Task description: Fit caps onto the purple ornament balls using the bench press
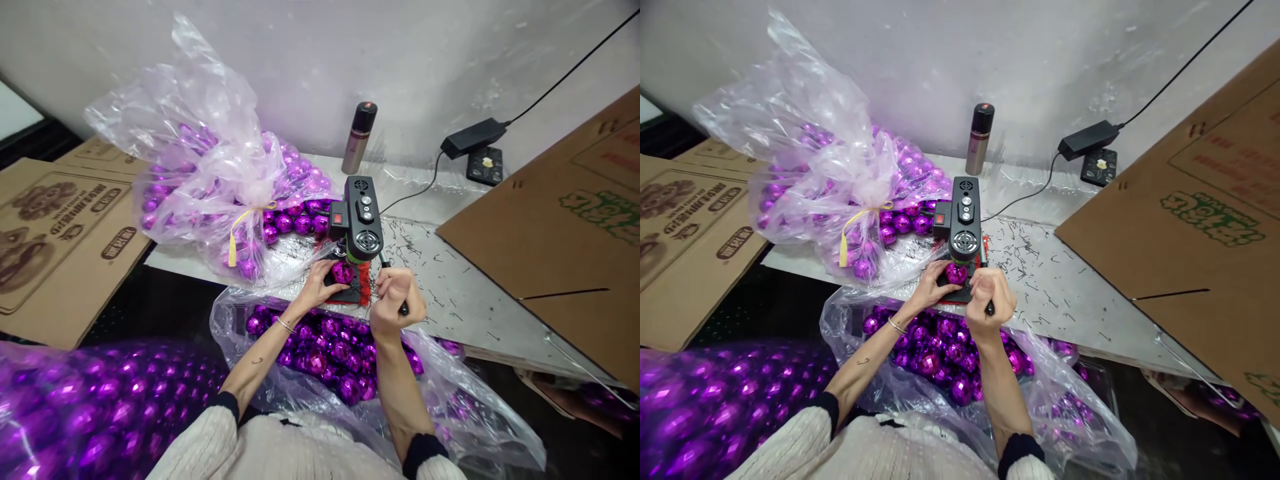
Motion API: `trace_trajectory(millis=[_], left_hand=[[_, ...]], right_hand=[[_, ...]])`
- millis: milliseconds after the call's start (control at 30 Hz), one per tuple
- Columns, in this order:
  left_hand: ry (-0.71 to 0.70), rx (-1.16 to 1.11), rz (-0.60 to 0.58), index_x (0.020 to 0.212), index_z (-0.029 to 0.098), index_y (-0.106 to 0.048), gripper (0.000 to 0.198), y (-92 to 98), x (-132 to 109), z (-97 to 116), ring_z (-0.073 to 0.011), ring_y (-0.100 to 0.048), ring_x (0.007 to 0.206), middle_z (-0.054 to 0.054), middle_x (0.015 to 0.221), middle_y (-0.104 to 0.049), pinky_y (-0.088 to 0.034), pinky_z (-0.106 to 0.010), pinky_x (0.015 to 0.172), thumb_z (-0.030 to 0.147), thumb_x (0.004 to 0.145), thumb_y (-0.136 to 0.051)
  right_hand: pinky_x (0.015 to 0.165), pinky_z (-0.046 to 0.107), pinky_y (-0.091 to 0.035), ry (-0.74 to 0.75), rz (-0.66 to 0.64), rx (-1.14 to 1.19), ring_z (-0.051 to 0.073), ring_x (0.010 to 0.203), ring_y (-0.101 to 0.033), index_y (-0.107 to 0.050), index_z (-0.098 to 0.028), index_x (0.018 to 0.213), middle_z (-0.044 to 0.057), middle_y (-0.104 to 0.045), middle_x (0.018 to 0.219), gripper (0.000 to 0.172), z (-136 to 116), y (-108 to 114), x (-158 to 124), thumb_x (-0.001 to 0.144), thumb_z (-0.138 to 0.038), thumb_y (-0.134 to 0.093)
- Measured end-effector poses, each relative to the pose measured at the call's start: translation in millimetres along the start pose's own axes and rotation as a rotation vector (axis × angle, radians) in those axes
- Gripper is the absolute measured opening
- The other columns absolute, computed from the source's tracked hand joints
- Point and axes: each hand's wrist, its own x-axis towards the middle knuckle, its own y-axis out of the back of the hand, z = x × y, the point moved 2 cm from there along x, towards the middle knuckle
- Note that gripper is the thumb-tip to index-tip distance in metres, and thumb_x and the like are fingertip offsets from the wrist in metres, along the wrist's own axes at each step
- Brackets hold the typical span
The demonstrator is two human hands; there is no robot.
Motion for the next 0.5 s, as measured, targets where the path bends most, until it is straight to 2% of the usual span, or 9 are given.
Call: trace_trajectory(millis=[67, 133, 233, 300, 333, 400, 500], left_hand=[[-0.041, 0.031, 0.022, 0.147, 0.021, -0.065, 0.071, 6.5, -15.9, 11.3, -0.0372, -0.067, 0.132, -0.017, 0.136, -0.073, -0.054, -0.061, 0.116, 0.054, 0.089, -0.088], [-0.096, 0.087, 0.007, 0.157, 0.023, -0.056, 0.073, 15.8, -44.8, 26.5, -0.0367, -0.066, 0.136, -0.018, 0.142, -0.07, -0.055, -0.06, 0.117, 0.049, 0.094, -0.083], [-0.151, 0.159, -0.133, 0.168, 0.026, -0.042, 0.072, 27.4, -99.3, 47.0, -0.0329, -0.066, 0.139, -0.018, 0.15, -0.066, -0.058, -0.054, 0.116, 0.035, 0.103, -0.072], [-0.141, 0.166, -0.223, 0.17, 0.027, -0.04, 0.077, 32.6, -125.4, 53.2, -0.0318, -0.067, 0.138, -0.018, 0.151, -0.066, -0.061, -0.051, 0.114, 0.036, 0.102, -0.074], [-0.126, 0.158, -0.239, 0.169, 0.026, -0.042, 0.078, 35.6, -130.7, 53.4, -0.0318, -0.069, 0.137, -0.018, 0.15, -0.067, -0.062, -0.05, 0.112, 0.04, 0.1, -0.077], [-0.103, 0.147, -0.188, 0.163, 0.025, -0.052, 0.07, 46.2, -121.8, 48.6, -0.0308, -0.072, 0.131, -0.017, 0.144, -0.072, -0.064, -0.048, 0.11, 0.045, 0.1, -0.076], [-0.088, 0.264, 0.065, 0.145, 0.022, -0.068, 0.038, 77.4, -67.6, 34.3, -0.028, -0.076, 0.122, -0.014, 0.13, -0.078, -0.063, -0.048, 0.109, 0.032, 0.109, -0.059]], right_hand=[[0.057, 0.031, -0.041, -0.01, -0.008, 0.008, 0.013, 0.059, -0.059, -0.053, -0.023, 0.069, -0.003, -0.056, 0.062, 0.039, -2.9, 0.0, 4.1, 0.108, -0.021, -0.052], [0.058, 0.03, -0.041, 0.007, -0.025, 0.015, 0.013, 0.06, -0.06, -0.052, -0.023, 0.069, -0.003, -0.056, 0.062, 0.039, -2.2, 1.4, 2.6, 0.108, -0.02, -0.052], [0.059, 0.031, -0.042, 0.027, -0.047, 0.017, 0.014, 0.061, -0.061, -0.052, -0.023, 0.069, -0.003, -0.056, 0.063, 0.039, 2.2, 4.3, -5.5, 0.108, -0.02, -0.051], [0.06, 0.031, -0.043, 0.034, -0.052, 0.012, 0.014, 0.062, -0.061, -0.052, -0.023, 0.069, -0.003, -0.057, 0.063, 0.039, 5.2, 5.6, -11.0, 0.108, -0.02, -0.05], [0.06, 0.031, -0.043, 0.035, -0.053, 0.011, 0.014, 0.062, -0.061, -0.053, -0.023, 0.069, -0.003, -0.057, 0.063, 0.039, 6.3, 5.8, -13.1, 0.108, -0.02, -0.05], [0.06, 0.031, -0.043, 0.037, -0.051, 0.012, 0.014, 0.062, -0.061, -0.053, -0.023, 0.069, -0.003, -0.057, 0.063, 0.038, 7.7, 5.9, -15.6, 0.107, -0.02, -0.051], [0.06, 0.031, -0.043, 0.038, -0.049, 0.017, 0.015, 0.062, -0.062, -0.054, -0.023, 0.069, -0.003, -0.057, 0.062, 0.038, 8.3, 5.5, -16.0, 0.106, -0.019, -0.052]])
